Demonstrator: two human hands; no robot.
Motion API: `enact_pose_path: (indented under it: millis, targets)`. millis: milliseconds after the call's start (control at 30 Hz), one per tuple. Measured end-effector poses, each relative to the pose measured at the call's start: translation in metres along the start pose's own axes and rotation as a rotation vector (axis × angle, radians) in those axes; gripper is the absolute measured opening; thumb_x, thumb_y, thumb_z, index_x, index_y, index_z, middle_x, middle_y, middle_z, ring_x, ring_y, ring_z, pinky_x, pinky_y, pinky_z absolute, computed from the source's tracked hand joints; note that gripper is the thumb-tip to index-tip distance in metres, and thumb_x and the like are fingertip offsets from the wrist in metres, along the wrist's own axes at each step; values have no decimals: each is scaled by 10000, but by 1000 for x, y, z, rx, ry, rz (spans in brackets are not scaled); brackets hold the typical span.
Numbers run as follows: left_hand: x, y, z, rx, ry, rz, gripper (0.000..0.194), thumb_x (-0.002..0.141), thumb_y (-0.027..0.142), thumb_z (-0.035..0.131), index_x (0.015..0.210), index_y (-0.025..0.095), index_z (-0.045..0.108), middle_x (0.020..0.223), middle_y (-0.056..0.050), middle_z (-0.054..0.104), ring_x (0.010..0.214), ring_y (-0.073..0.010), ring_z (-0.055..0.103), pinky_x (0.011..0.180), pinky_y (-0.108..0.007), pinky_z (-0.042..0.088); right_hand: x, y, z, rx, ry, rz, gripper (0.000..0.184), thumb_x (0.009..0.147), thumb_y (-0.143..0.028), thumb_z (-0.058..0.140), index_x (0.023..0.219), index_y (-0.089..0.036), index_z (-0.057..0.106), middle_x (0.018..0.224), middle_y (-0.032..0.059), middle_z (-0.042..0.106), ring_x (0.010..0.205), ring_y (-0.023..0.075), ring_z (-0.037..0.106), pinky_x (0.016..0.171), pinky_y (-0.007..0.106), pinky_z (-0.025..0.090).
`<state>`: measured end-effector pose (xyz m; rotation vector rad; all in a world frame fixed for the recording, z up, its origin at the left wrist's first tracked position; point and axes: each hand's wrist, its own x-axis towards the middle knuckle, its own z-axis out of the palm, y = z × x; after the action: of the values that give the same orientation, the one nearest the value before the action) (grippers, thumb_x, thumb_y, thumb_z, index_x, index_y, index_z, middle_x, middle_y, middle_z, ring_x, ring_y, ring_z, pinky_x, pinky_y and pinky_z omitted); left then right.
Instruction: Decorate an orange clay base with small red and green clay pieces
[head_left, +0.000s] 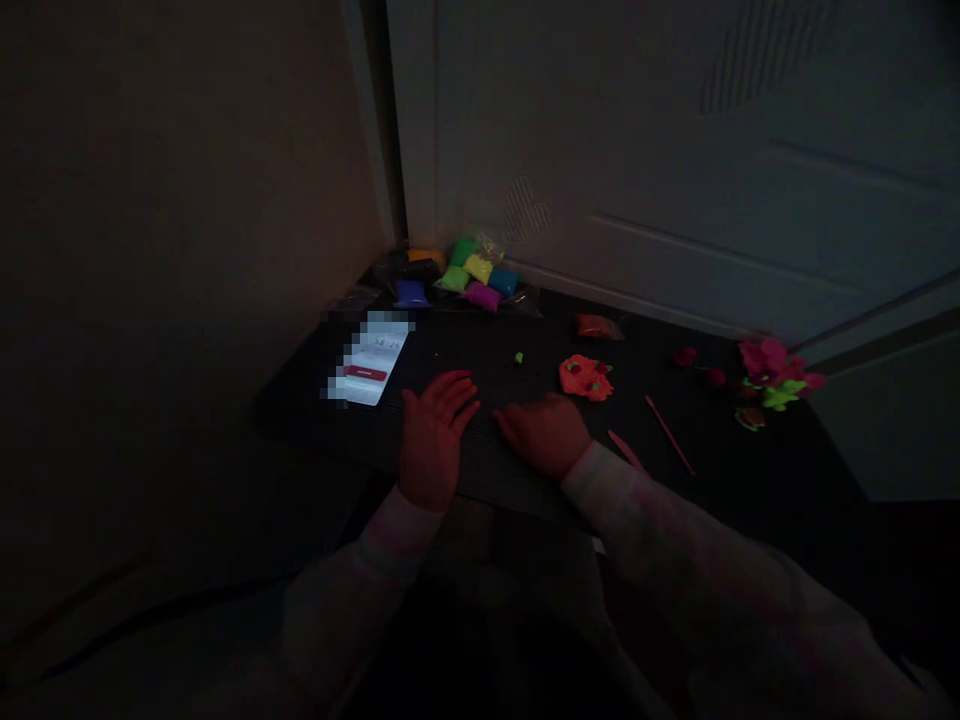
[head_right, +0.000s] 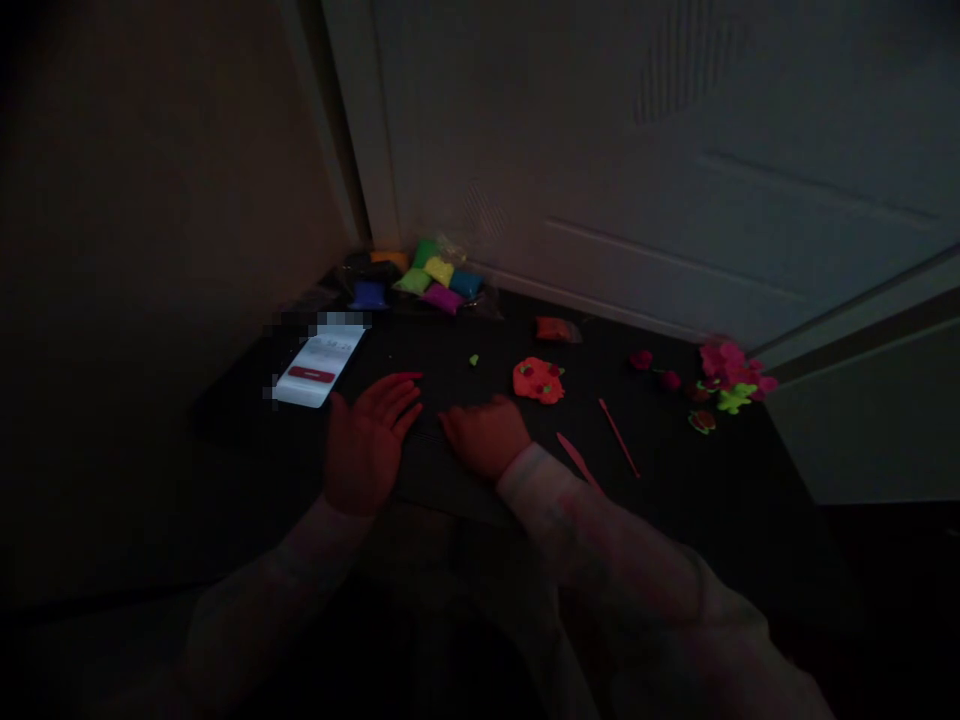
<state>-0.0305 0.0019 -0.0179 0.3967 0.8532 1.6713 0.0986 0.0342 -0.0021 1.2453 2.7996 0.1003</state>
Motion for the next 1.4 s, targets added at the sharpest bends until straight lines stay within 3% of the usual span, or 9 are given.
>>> enact_pose_path:
  millis: [233,367,533,667,833,1000,1167,1333,1400]
  targets:
    - [0,1,1,-15,16,-22,540,828,573,244,932,187,607,1052,-90,604,1013,-207,542,898,-371,402,0,-2,-2,19,-23,-89,382,884,-350,311,735,-188,624,660,47,684,608,140,610,591,283,279]
    - [0,1,0,-28,9,-18,538,829,572,245,925,190,612,1050,-81,604,1003,-196,543,887,-353,408,2,2,-2,-18,-4,22,424,903,-289,249,800,-113,621,693,132,682,599,173,612,571,299,265]
    - [0,1,1,-32,11,-22,536,838,558,236,921,187,615,1024,-80,608,989,-195,547,870,-346,418,1,-3,1,15,-30,-94,388,886,-367,305,730,-194,616,655,40,684,606,142,610,593,285,274]
    - [-1,1,1,-35,6,-14,536,836,561,238,928,190,614,1045,-81,605,1000,-194,543,880,-346,413,4,-2,1,-15,-6,6,426,906,-305,244,814,-117,615,710,129,684,611,171,616,576,299,261]
    - [0,0,0,-25,17,-24,534,833,563,247,925,188,616,1040,-83,609,1001,-202,546,879,-358,414,4,-6,0,14,-30,-101,386,885,-364,311,728,-185,615,650,45,681,613,150,617,590,290,272]
    - [0,0,-1,-22,1,-16,541,834,566,234,939,192,611,1051,-81,606,1011,-199,543,888,-354,408,7,2,-1,-22,-5,24,431,904,-284,239,799,-105,617,690,139,678,607,196,622,560,309,253]
    - [-1,1,0,-10,5,-19,531,832,564,243,933,192,607,1045,-83,607,1004,-201,547,878,-357,414,4,-5,0,21,-39,-124,394,882,-368,313,726,-178,620,646,51,681,614,143,617,588,285,271]
    - [-1,1,1,-2,12,-22,550,837,564,214,940,189,602,1054,-89,603,1003,-200,546,884,-358,408,8,1,0,-21,-10,1,435,905,-291,233,810,-111,618,693,136,681,607,185,618,567,307,256]
    - [-1,1,2,1,16,-29,547,841,558,209,942,189,601,1060,-88,598,1002,-200,544,876,-355,414,7,-1,-1,-10,-22,-42,412,897,-320,264,777,-148,618,686,98,685,608,171,617,573,302,262]
